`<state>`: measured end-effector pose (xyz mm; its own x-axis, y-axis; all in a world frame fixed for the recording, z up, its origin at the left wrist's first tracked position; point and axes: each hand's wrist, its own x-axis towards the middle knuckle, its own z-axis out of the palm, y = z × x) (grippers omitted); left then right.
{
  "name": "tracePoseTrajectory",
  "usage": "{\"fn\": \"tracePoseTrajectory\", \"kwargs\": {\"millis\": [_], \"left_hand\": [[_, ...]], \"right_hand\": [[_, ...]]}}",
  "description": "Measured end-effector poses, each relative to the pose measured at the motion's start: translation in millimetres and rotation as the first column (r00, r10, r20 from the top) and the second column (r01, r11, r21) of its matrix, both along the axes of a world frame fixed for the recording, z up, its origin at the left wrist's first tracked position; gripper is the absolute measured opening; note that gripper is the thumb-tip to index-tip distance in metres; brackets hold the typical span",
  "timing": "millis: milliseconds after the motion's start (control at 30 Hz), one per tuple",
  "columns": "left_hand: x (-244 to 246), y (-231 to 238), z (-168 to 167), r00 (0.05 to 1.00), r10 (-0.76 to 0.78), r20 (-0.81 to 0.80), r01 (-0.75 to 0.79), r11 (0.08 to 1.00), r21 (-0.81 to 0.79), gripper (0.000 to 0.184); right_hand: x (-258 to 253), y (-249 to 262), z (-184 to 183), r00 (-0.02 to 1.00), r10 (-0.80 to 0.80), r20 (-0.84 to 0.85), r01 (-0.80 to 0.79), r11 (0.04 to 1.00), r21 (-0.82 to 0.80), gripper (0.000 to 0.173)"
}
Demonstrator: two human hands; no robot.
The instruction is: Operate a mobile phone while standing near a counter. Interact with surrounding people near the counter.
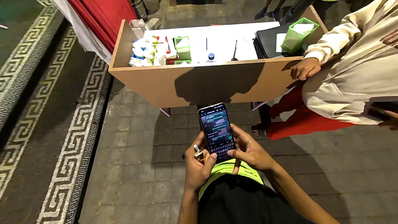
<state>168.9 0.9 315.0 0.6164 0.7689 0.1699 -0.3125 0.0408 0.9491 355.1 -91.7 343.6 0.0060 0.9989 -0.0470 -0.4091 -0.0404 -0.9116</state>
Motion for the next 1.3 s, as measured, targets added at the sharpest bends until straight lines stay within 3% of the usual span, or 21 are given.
{"fn": "tracePoseTrajectory", "kwargs": {"millis": [1033,1300], "left_hand": [[5,-6,6,0.999,0.027,-0.032,-0.027,0.999,-0.017,0.073],[8,-9,10,0.995,0.071,-0.063,-0.072,0.997,-0.006,0.073]], "right_hand": [[-3,-6,1,1.0,-0.026,0.015,0.026,1.0,0.004,0.071],[-5,-4,2,0.996,-0.066,0.057,0.066,0.998,0.002,0.059]]}}
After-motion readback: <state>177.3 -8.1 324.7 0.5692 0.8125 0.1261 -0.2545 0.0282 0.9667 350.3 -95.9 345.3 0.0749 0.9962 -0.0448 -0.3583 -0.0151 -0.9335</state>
